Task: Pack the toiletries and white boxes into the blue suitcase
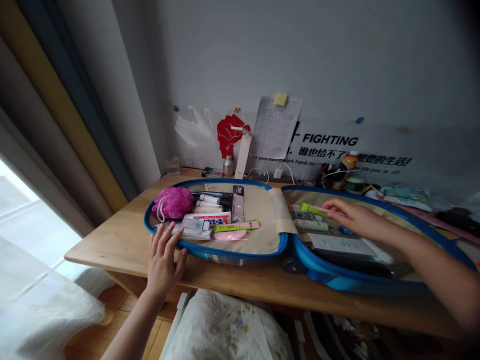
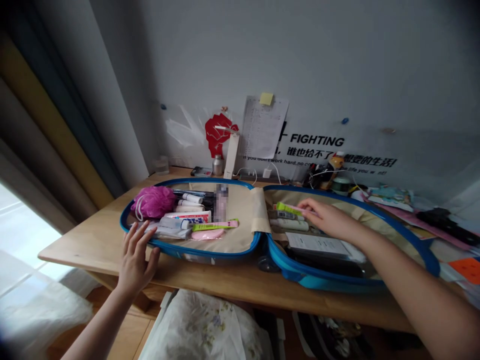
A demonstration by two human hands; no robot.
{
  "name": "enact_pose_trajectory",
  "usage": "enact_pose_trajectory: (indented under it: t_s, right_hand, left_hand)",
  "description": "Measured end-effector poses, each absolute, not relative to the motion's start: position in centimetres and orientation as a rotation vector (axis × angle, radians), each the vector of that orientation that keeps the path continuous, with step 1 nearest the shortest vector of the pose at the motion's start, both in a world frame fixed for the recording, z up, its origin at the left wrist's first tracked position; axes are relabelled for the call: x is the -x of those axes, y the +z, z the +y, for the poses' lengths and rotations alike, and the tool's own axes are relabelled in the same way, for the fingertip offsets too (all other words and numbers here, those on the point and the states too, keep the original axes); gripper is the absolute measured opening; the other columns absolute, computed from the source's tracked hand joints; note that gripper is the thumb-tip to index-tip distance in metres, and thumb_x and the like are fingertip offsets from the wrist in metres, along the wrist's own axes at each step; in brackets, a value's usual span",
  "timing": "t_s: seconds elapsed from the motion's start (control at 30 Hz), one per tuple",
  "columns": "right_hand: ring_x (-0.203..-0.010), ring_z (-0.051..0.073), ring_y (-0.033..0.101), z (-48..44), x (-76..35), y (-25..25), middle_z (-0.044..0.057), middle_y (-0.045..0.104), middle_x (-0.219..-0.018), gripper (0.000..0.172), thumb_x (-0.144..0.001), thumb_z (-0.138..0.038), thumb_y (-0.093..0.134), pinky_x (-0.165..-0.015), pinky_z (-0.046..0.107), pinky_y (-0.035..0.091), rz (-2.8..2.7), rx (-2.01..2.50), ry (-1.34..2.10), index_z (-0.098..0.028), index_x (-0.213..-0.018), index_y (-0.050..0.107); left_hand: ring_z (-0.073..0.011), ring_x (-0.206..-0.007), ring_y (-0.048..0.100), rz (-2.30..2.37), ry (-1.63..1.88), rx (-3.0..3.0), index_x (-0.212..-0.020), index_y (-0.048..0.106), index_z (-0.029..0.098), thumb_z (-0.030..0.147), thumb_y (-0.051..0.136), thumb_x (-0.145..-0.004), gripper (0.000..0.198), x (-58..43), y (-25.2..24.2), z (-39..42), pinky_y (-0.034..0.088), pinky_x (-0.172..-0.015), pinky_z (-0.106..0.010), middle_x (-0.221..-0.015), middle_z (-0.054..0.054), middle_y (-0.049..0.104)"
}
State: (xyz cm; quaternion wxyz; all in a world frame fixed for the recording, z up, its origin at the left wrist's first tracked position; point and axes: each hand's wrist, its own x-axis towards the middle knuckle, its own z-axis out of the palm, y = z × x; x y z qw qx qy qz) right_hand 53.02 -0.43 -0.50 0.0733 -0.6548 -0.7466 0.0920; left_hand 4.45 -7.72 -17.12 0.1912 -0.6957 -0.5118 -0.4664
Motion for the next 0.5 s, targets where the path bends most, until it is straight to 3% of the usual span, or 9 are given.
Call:
enact_pose_trajectory:
  t_s: [0.23,0.37,0.5]
  right_hand:
    - [-0.110,0.025,0.064,1.2,-43.8,2.0,0.009,0.067,-0.126,0.049,-0.088,-0.047,0.050,-0.098,0.038,0.050,-2.458,1.490,0.431,-0.024,-0.129,0.065]
    - [-0.101,0.023,0.066,1.4,-37.9,1.2,0.011,0.070,-0.114,0.045,-0.091,-0.037,0.051,-0.092,0.035,0.051,-2.705,1.337,0.436,-0.021,-0.128,0.070]
    - [-0.101,0.021,0.067,1.6,-33.7,-0.5,0.010,0.071,-0.114,0.041,-0.090,-0.029,0.055,-0.091,0.030,0.050,-2.876,1.214,0.436,-0.021,-0.127,0.070]
  left_hand:
    - [-0.0307,-0.153,0.026,-1.429,-1.284,1.955,-0.148,0.043,0.024,0.023,0.051,-0.097,0.051,-4.3,-17.3,-7.6,0.021,-0.125,-0.053,-0.154,-0.013,0.047]
    - [-0.0303,-0.153,0.027,-1.431,-1.279,1.943,-0.149,0.042,0.025,0.023,0.051,-0.097,0.052,-4.3,-17.2,-7.6,0.021,-0.125,-0.053,-0.154,-0.013,0.047]
    - [-0.0311,-0.153,0.028,-1.441,-1.277,1.948,-0.151,0.041,0.026,0.024,0.051,-0.097,0.054,-4.4,-17.2,-7.7,0.023,-0.124,-0.054,-0.155,-0.012,0.046]
